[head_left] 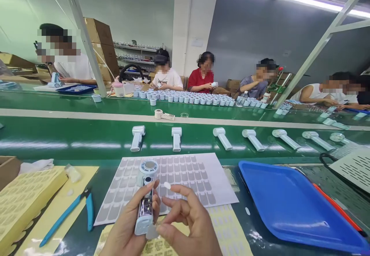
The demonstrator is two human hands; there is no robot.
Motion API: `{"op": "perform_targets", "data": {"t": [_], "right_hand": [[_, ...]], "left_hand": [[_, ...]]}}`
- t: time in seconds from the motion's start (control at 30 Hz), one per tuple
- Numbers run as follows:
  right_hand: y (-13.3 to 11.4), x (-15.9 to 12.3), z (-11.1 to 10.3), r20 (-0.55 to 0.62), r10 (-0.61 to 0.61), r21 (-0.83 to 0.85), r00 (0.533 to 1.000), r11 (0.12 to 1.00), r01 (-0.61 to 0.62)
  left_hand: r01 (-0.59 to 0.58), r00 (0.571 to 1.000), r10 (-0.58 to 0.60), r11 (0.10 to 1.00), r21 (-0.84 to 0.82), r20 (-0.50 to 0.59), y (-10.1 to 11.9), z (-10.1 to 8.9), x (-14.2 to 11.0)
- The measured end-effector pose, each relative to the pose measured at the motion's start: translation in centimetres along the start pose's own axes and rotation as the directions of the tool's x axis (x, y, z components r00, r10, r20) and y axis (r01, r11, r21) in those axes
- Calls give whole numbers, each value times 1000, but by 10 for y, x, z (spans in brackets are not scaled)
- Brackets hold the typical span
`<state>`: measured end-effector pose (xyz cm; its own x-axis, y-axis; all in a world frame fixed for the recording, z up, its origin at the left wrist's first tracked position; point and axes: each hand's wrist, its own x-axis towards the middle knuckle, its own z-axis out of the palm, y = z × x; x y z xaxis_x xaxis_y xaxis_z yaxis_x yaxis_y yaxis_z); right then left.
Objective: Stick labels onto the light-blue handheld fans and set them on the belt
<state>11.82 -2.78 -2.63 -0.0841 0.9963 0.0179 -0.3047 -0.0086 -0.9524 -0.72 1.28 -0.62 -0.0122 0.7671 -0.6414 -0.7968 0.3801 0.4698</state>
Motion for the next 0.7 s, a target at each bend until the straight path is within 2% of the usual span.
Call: {"op": "perform_targets", "data": {"t": [0.1, 0.3, 0.7], "right_hand": [[1, -4, 9, -20, -5, -11, 1000, 1000, 5], [-1, -5, 17, -59, 19, -34, 998, 999, -21], [-7, -5, 19, -17, 42, -114, 999, 993, -44]], "left_hand": [[29, 999, -31, 999, -43, -37, -3, 4, -6], [-2, 999, -2, 996, -85, -47, -6, 4, -11], [-5, 1000, 3, 997, -76, -28, -7, 0, -9]]}}
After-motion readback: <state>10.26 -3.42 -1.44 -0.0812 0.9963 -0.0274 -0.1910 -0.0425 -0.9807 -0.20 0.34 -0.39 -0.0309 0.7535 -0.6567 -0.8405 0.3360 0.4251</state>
